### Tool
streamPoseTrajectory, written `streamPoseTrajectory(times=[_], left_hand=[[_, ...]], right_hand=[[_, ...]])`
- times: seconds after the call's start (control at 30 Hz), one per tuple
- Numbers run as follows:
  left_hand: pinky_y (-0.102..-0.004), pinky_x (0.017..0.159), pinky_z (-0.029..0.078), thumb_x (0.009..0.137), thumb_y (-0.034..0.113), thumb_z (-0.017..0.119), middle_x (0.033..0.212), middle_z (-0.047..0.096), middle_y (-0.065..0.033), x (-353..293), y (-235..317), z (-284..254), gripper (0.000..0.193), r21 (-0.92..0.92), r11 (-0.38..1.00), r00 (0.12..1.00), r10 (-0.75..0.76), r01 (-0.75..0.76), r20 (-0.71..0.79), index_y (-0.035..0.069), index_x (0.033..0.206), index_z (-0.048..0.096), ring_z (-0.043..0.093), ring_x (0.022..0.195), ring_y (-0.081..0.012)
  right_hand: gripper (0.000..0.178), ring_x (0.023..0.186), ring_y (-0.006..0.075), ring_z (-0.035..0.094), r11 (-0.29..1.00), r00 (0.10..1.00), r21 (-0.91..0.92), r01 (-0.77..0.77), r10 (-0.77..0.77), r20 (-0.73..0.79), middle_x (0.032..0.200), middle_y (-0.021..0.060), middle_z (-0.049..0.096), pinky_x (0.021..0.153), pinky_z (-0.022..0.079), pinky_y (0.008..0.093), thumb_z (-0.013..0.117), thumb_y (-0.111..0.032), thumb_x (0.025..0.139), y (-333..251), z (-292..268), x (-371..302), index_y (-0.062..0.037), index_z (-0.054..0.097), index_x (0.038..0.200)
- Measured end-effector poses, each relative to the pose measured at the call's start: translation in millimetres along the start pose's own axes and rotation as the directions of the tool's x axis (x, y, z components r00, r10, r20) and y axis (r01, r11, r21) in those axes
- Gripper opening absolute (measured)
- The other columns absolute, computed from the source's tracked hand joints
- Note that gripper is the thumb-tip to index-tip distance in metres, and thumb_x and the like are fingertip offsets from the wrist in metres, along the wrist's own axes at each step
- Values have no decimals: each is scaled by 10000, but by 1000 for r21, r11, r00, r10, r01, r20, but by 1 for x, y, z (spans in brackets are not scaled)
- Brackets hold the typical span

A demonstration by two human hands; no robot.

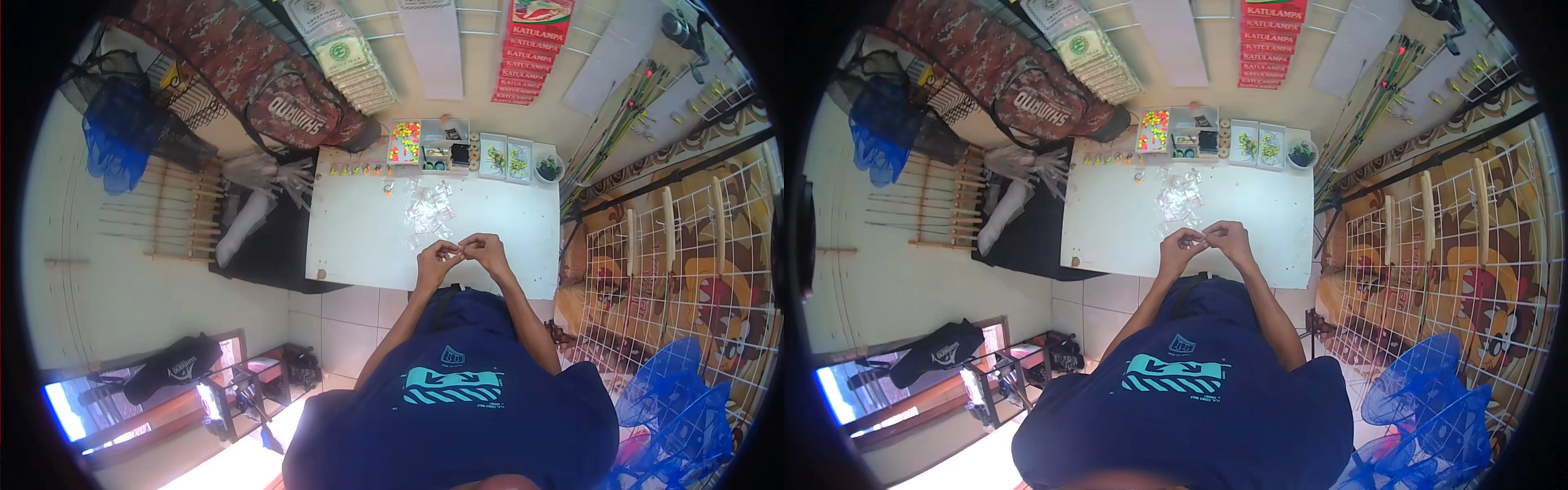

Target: Assembling small fishing tackle components such as beads and sinkers onto a line.

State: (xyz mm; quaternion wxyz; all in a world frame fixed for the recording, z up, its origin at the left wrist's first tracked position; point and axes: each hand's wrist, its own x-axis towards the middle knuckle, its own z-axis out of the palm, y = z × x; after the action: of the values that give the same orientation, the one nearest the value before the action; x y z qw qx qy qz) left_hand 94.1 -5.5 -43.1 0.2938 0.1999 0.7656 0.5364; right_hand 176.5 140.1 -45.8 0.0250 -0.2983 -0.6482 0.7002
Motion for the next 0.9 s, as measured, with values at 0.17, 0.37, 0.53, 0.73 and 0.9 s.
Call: streamPoseTrajectory(times=[0.17,0.37,0.53,0.73,0.9], left_hand=[[-224,660,460,749,175,800,875,691,-39,0,5,0,264,6,1000,999,10,-11,37,23,929,680,578,738,-74],[-228,652,455,749,161,790,864,689,-31,2,10,1,252,-2,999,999,38,-38,36,22,929,680,568,702,-77],[-229,633,451,730,182,807,839,687,-30,5,17,1,272,24,998,998,66,-66,-4,21,909,681,560,678,-74],[-228,650,467,745,162,794,827,701,-55,13,21,0,267,19,999,999,48,-48,1,5,938,696,627,732,-101],[-235,717,486,760,148,776,844,708,-64,20,24,0,257,-13,1000,999,15,-14,46,9,964,705,652,783,-118]], right_hand=[[161,713,126,645,999,997,0,43,-43,65,799,80,693,649,506,244,662,-47,788,3,-8,0,45,686,917],[129,700,104,632,998,997,2,69,-69,22,759,59,688,636,492,244,714,-70,771,8,-11,4,18,690,863],[150,696,124,657,999,999,37,35,-37,38,738,96,693,634,490,247,750,-88,724,1,-13,9,2,668,812],[190,670,125,634,982,996,185,44,-56,62,710,86,672,623,482,240,778,-114,731,-1,-17,12,-5,644,809],[204,691,128,634,941,994,339,2,-37,99,725,80,673,642,485,246,785,-125,741,-3,-20,12,-12,634,819]])
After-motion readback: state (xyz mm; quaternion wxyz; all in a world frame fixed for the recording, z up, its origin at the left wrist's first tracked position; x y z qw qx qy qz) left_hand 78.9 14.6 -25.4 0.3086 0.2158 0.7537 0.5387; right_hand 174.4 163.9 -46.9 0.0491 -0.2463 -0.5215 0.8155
